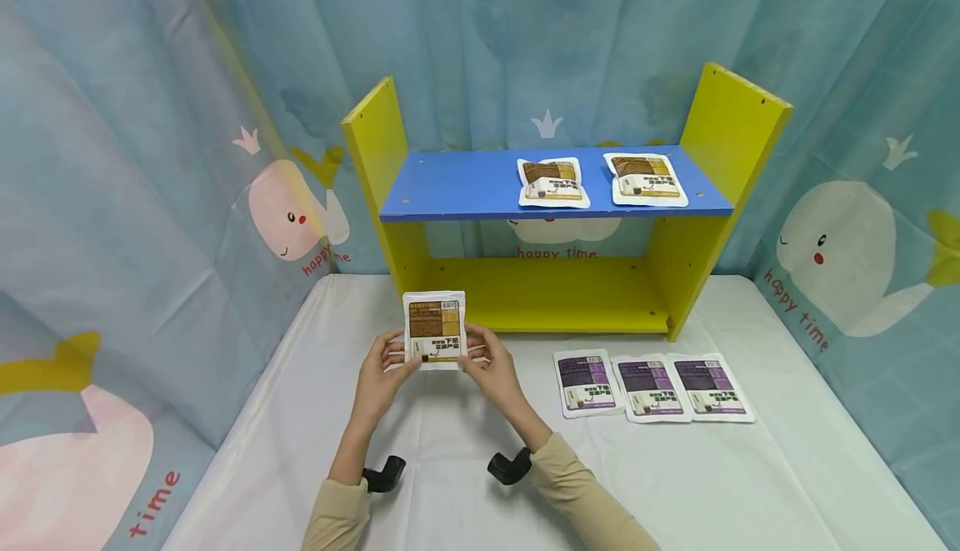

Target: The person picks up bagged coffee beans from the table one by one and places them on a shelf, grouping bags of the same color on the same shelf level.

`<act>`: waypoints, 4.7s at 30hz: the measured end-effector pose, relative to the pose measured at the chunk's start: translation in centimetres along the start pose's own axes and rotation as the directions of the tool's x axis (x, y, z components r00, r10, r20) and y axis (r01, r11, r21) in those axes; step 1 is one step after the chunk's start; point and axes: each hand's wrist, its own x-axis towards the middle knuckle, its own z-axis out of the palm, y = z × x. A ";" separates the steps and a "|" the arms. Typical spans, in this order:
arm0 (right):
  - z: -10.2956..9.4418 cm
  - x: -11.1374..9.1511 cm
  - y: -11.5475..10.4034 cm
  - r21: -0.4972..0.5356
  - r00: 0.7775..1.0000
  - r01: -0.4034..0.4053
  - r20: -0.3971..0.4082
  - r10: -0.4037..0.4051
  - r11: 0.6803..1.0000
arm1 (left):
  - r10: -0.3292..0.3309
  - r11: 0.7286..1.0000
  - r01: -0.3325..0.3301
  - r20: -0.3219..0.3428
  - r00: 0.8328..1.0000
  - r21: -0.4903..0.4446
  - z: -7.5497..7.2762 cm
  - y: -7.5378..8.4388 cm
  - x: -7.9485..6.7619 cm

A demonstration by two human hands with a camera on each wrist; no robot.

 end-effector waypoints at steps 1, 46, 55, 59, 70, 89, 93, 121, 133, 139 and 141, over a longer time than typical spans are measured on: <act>-0.1 0.0 0.0 0.007 1.000 0.003 0.002 -0.003 1.000 | 0.007 1.000 -0.007 -0.003 1.000 -0.001 0.1 -0.3 0.2; -2.2 2.5 -5.3 0.126 0.983 0.184 -0.012 -0.184 0.975 | 0.290 0.878 -0.317 -0.129 0.948 -0.359 0.6 -1.6 5.7; -2.8 3.5 -6.7 0.122 0.971 0.237 -0.023 -0.236 0.964 | 0.230 0.915 -0.266 -0.149 0.962 -0.302 0.1 6.4 3.6; -3.0 3.9 -7.2 0.129 0.968 0.252 -0.019 -0.251 0.959 | 0.248 0.911 -0.280 -0.140 0.959 -0.303 0.0 7.8 3.4; -3.9 4.8 -8.4 0.182 0.964 0.265 -0.025 -0.265 0.947 | 0.284 0.915 -0.295 -0.082 0.955 -0.275 -0.6 9.3 4.0; -5.6 6.9 -8.2 0.208 0.960 0.256 0.058 -0.273 0.944 | 0.307 0.892 -0.314 -0.073 0.949 -0.326 -1.5 11.9 5.1; -5.7 7.2 -8.8 0.204 0.963 0.254 0.041 -0.267 0.946 | 0.312 0.893 -0.318 -0.070 0.947 -0.317 -1.5 12.4 5.4; -6.5 8.9 -12.5 0.131 0.967 0.253 -0.001 -0.255 0.959 | 0.313 0.867 -0.350 -0.160 0.936 -0.355 -0.7 14.5 8.8; -6.7 10.7 -13.4 -0.011 0.965 0.262 0.018 -0.262 0.965 | 0.344 0.874 -0.398 -0.223 0.912 -0.279 -0.6 15.8 10.0; -6.9 11.4 -13.8 -0.108 0.964 0.265 0.018 -0.264 0.958 | 0.356 0.889 -0.405 -0.233 0.905 -0.214 -0.7 16.1 10.6; -6.9 11.5 -13.9 -0.134 0.965 0.261 0.019 -0.261 0.956 | 0.359 0.890 -0.407 -0.235 0.903 -0.203 -0.6 16.1 10.8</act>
